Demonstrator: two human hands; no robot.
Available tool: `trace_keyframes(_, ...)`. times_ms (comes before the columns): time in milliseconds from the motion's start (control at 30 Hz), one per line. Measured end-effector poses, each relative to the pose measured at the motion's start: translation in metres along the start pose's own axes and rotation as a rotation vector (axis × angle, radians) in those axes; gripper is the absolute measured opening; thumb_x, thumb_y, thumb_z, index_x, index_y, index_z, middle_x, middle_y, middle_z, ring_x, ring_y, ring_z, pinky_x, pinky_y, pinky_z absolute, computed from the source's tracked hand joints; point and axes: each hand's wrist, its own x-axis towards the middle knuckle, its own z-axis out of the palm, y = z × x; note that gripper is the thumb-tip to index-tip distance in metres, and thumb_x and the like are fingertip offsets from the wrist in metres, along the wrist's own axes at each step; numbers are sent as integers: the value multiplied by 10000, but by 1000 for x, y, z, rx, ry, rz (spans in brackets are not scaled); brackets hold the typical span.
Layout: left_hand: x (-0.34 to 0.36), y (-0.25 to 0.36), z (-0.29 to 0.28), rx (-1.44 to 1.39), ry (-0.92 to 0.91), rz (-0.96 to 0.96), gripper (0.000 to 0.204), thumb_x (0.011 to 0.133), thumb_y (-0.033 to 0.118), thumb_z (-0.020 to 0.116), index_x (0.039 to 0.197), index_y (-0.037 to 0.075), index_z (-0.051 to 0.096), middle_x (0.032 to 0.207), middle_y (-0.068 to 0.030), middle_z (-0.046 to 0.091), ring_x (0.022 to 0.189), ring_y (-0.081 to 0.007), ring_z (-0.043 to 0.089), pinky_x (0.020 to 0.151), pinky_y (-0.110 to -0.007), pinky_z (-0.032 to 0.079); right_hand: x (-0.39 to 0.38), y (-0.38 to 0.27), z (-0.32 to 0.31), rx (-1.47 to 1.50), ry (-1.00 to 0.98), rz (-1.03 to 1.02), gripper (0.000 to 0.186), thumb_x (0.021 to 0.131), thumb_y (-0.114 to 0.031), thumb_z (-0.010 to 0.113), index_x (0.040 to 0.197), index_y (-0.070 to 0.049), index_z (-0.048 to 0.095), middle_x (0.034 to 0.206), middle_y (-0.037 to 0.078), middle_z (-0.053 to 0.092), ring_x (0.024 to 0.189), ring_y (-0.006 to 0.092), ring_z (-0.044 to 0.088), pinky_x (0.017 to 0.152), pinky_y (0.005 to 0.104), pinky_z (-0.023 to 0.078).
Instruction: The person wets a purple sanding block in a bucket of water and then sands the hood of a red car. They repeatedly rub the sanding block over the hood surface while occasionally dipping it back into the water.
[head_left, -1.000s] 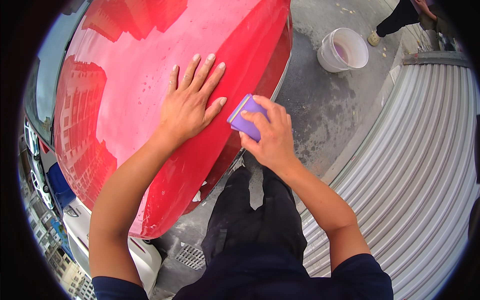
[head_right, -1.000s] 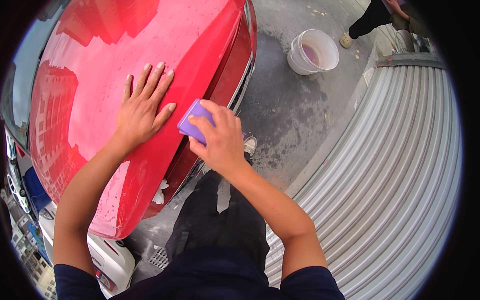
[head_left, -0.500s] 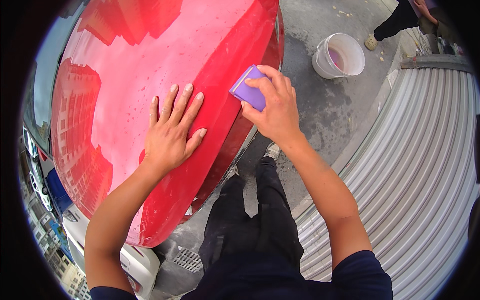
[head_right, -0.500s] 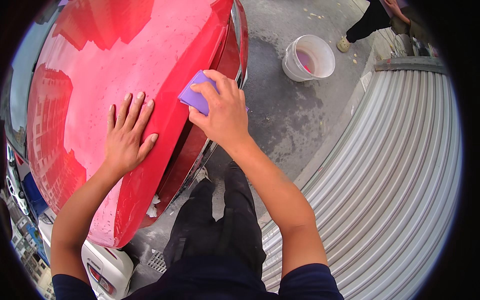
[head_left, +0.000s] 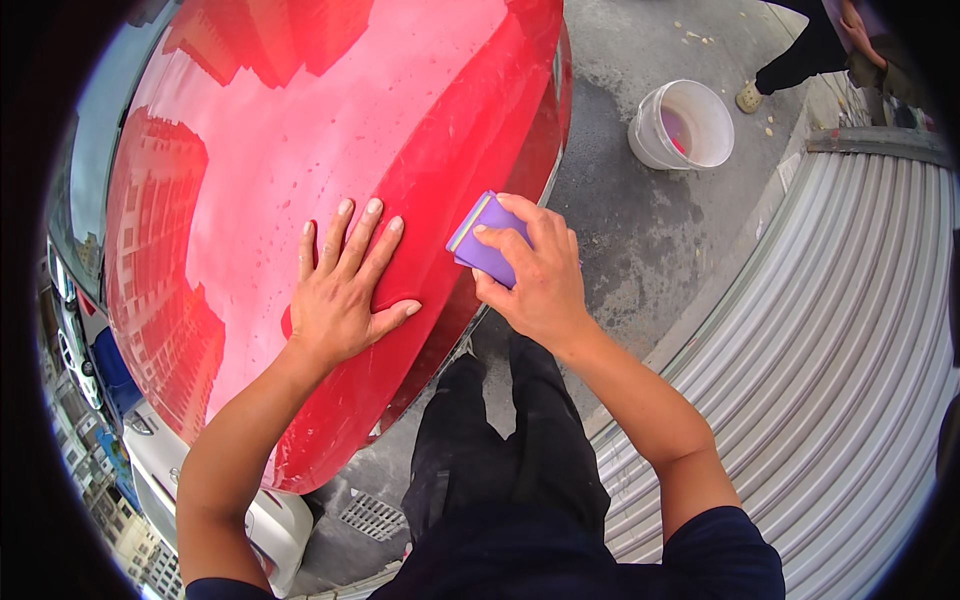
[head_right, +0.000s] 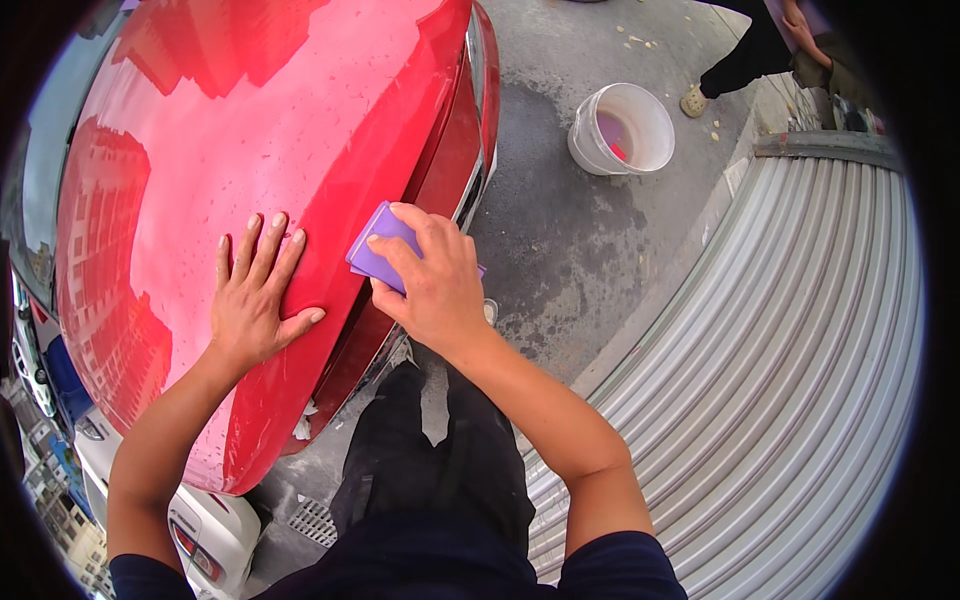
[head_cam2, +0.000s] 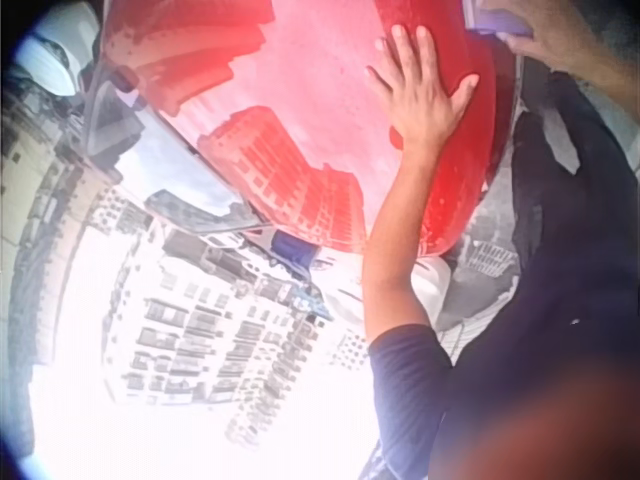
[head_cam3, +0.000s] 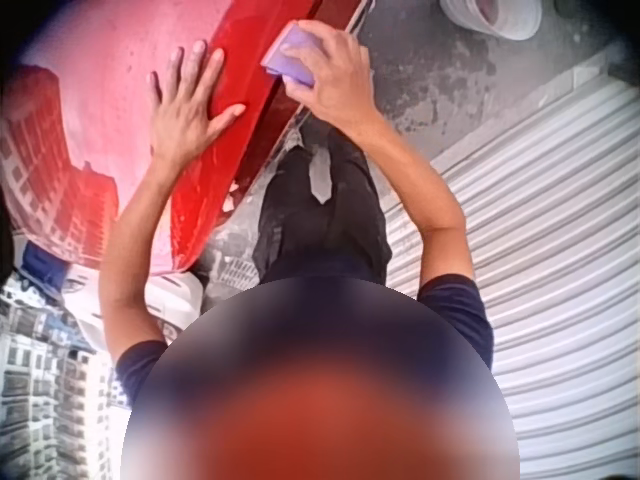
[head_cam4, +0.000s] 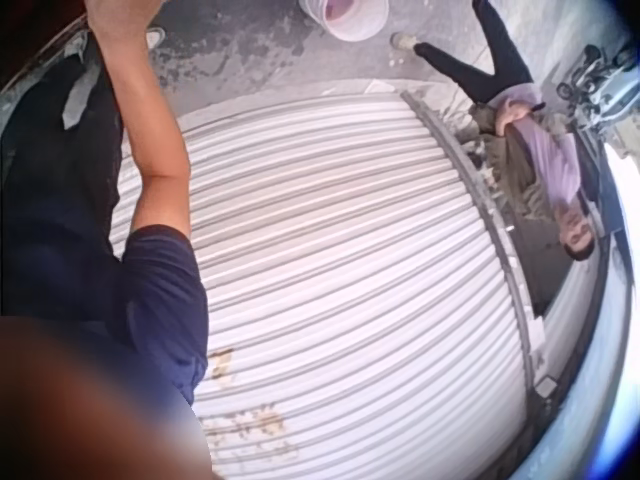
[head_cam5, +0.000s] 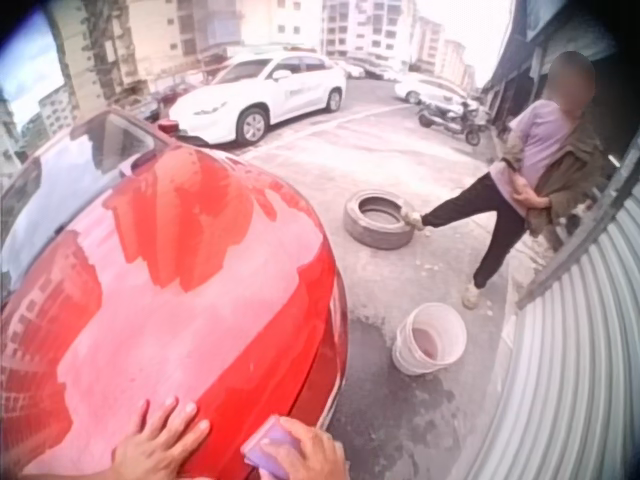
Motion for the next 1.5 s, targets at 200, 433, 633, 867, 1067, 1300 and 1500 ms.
trace_keyframes(200,-3,-3,5,-12,132,67,1066,899,837,598,1706,167,411,1796,-134,308,1676,-390,213,1326,-665,106,23,27,-5,-66,35,180,485,757,-171,848,1225,-135,731,1455,115,608,1272,378,605,1036,494,489)
trace_keyframes(433,-7,-4,9,4,77,38,1072,884,856,598,1702,186,423,1795,-125,311,1675,-386,214,1322,-670,120,46,45,-12,-69,94,189,437,784,-213,846,1197,-150,720,1446,101,604,1254,356,606,1002,501,492)
trace_keyframes(633,-14,-8,16,11,71,26,1060,879,854,604,1700,206,434,1792,-111,321,1669,-381,228,1317,-676,142,38,34,-17,5,-166,166,483,751,-188,871,1210,-129,731,1452,136,601,1303,378,594,1097,500,474)
trace_keyframes(867,-21,-12,24,4,78,35,1020,906,838,586,1696,210,443,1789,-108,331,1667,-375,238,1312,-675,149,76,65,-18,-17,65,204,446,819,-181,848,1226,-59,711,1454,173,608,1275,403,599,1077,481,501)
trace_keyframes(1067,-27,-19,46,-1,67,19,997,914,819,592,1708,240,423,1795,-88,324,1667,-359,242,1310,-674,161,26,29,-10,-1,-55,6,469,744,-172,861,1193,-136,728,1454,123,604,1275,375,605,1056,495,483)
trace_keyframes(1300,-9,2,-11,31,-8,15,996,913,822,587,1709,247,421,1796,-89,320,1671,-358,231,1314,-671,153,26,27,-8,4,20,104,444,753,-182,863,1180,-168,742,1449,89,592,1261,358,599,1014,505,480)
trace_keyframes(1500,53,43,-100,11,28,21,988,946,818,545,1686,169,456,1778,-138,343,1665,-404,231,1317,-666,126,59,59,-13,-23,59,114,450,793,-237,855,1214,-140,730,1447,101,605,1273,363,599,1035,507,490)
